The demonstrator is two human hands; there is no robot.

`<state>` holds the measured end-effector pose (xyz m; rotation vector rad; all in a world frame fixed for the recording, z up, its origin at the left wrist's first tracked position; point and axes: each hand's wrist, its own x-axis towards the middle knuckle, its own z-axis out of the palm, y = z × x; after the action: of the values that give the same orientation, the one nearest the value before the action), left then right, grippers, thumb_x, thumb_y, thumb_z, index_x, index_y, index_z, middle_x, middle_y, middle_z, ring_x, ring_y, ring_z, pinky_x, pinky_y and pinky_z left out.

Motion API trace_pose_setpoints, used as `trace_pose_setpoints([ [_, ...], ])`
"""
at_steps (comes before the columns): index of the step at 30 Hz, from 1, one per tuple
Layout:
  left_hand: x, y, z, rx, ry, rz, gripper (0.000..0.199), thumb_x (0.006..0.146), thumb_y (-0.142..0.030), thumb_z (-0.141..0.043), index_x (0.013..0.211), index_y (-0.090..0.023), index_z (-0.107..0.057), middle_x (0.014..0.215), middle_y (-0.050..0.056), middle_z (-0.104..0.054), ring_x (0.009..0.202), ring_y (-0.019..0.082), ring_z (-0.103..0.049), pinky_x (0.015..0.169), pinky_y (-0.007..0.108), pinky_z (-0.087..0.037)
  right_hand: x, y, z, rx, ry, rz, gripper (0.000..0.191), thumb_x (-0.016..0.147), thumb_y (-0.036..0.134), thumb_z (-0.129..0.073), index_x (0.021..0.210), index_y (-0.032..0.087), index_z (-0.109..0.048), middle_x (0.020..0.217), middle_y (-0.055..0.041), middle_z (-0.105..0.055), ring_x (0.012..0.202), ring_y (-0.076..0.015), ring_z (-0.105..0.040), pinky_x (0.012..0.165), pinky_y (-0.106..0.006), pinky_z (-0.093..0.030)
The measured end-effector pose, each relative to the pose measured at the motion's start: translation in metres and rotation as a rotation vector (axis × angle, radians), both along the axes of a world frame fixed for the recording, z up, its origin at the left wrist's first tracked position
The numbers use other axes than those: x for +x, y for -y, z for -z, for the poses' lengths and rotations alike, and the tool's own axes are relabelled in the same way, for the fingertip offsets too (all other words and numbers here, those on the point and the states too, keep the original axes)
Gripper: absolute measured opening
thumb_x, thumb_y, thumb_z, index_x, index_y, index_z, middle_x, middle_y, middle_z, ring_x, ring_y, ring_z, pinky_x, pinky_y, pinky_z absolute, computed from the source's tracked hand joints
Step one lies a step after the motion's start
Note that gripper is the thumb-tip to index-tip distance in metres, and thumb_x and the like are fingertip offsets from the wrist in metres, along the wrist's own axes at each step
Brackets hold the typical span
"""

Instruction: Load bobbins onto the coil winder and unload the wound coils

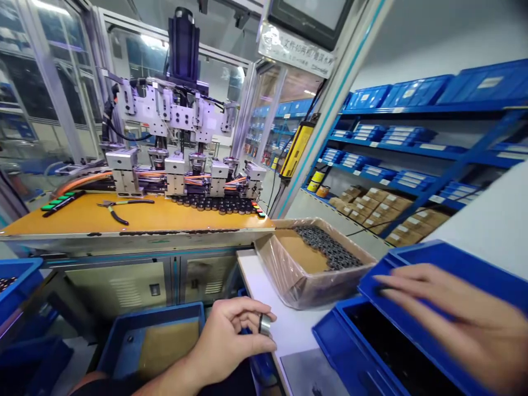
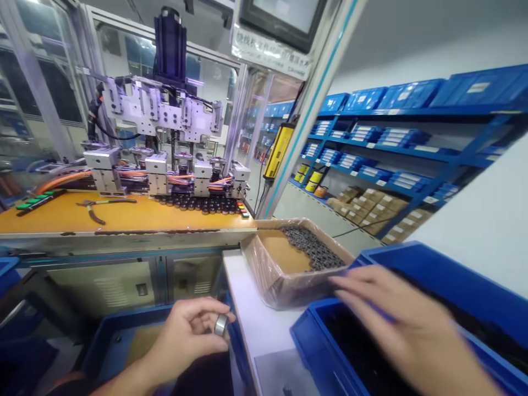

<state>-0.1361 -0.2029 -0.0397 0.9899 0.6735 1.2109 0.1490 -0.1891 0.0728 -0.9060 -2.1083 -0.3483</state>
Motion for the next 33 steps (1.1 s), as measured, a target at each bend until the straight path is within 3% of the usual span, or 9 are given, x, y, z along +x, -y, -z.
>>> trace_pose_setpoints([
  [2,0.001,0.004,-0.006,0.041,-0.003,0.004,0.037,0.053,-0.004,-0.087,0.086,-0.017,-0.08,0.087,0.006,-0.08,0.068,0.013,-0.072,0.065,0.018,-0.056,-0.033,0.008,0.012,-0.118,0.061,-0.164,0.012,0.097,0.026,-0.058,0.103,0.021,-0.068,0.092,-0.0088,-0.071,0.082,-0.015,-0.07,0.066,-0.02,-0.058],
  [5,-0.004,0.013,-0.017,0.128,-0.004,0.008,0.041,0.054,0.001,-0.086,0.088,-0.022,-0.08,0.085,0.003,-0.081,0.072,0.015,-0.076,0.069,0.017,-0.06,-0.083,0.02,0.03,-0.302,-0.065,-0.407,0.013,0.097,0.012,-0.053,0.104,0.017,-0.063,0.086,-0.0069,-0.067,0.077,-0.013,-0.067,0.065,-0.02,-0.057],
  [8,-0.013,0.021,-0.028,0.202,-0.012,-0.001,0.047,0.054,0.005,-0.085,0.089,-0.025,-0.08,0.076,-0.002,-0.08,0.068,0.014,-0.076,0.066,0.016,-0.06,-0.111,0.024,0.044,-0.314,-0.138,-0.538,0.017,0.094,0.008,-0.054,0.106,0.015,-0.063,0.088,-0.0069,-0.065,0.076,-0.0125,-0.064,0.065,-0.021,-0.055],
  [14,-0.026,0.039,-0.038,0.227,-0.028,-0.081,0.046,0.054,0.005,-0.085,0.088,-0.025,-0.08,0.073,-0.002,-0.08,0.066,0.014,-0.075,0.066,0.017,-0.061,-0.129,0.025,0.052,-0.178,-0.199,-0.576,0.024,0.09,0.002,-0.055,0.106,0.017,-0.064,0.088,-0.0071,-0.062,0.073,-0.0127,-0.063,0.06,-0.021,-0.054],
  [19,-0.038,0.054,-0.046,0.224,-0.047,-0.167,0.042,0.052,0.002,-0.087,0.086,-0.022,-0.081,0.074,0.0,-0.08,0.066,0.014,-0.075,0.066,0.016,-0.06,-0.142,0.035,0.045,-0.12,-0.215,-0.623,0.029,0.088,0.002,-0.055,0.113,0.016,-0.063,0.091,-0.0088,-0.064,0.078,-0.0152,-0.065,0.064,-0.024,-0.057],
  [22,-0.051,0.063,-0.056,0.292,-0.134,-0.256,0.039,0.052,0.0,-0.087,0.084,-0.021,-0.081,0.074,0.001,-0.079,0.064,0.013,-0.074,0.065,0.015,-0.059,-0.151,0.043,0.041,-0.123,-0.168,-0.661,0.036,0.087,0.003,-0.055,0.121,0.012,-0.059,0.099,-0.0127,-0.065,0.087,-0.0188,-0.066,0.071,-0.029,-0.059],
  [24,-0.06,0.069,-0.063,0.344,-0.188,-0.285,0.039,0.052,-0.002,-0.087,0.084,-0.022,-0.081,0.074,0.001,-0.08,0.063,0.012,-0.073,0.063,0.014,-0.058,-0.159,0.048,0.038,-0.046,-0.157,-0.639,0.034,0.087,0.003,-0.055,0.12,0.011,-0.059,0.099,-0.0131,-0.066,0.088,-0.0191,-0.065,0.071,-0.029,-0.059],
  [28,-0.082,0.077,-0.073,0.369,-0.215,-0.276,0.041,0.051,-0.002,-0.088,0.084,-0.025,-0.081,0.075,0.0,-0.08,0.064,0.012,-0.073,0.064,0.013,-0.057,-0.179,0.055,0.031,0.069,-0.146,-0.637,0.025,0.091,0.004,-0.054,0.115,0.01,-0.061,0.094,-0.0123,-0.066,0.084,-0.0173,-0.064,0.069,-0.027,-0.058],
  [33,-0.112,0.086,-0.072,0.261,-0.174,-0.243,0.042,0.047,0.0,-0.088,0.081,-0.024,-0.081,0.07,0.0,-0.079,0.059,0.012,-0.072,0.06,0.014,-0.057,-0.211,0.057,0.03,0.116,-0.114,-0.634,0.026,0.093,0.007,-0.053,0.117,0.011,-0.061,0.089,-0.0106,-0.065,0.08,-0.0169,-0.063,0.065,-0.027,-0.058],
])
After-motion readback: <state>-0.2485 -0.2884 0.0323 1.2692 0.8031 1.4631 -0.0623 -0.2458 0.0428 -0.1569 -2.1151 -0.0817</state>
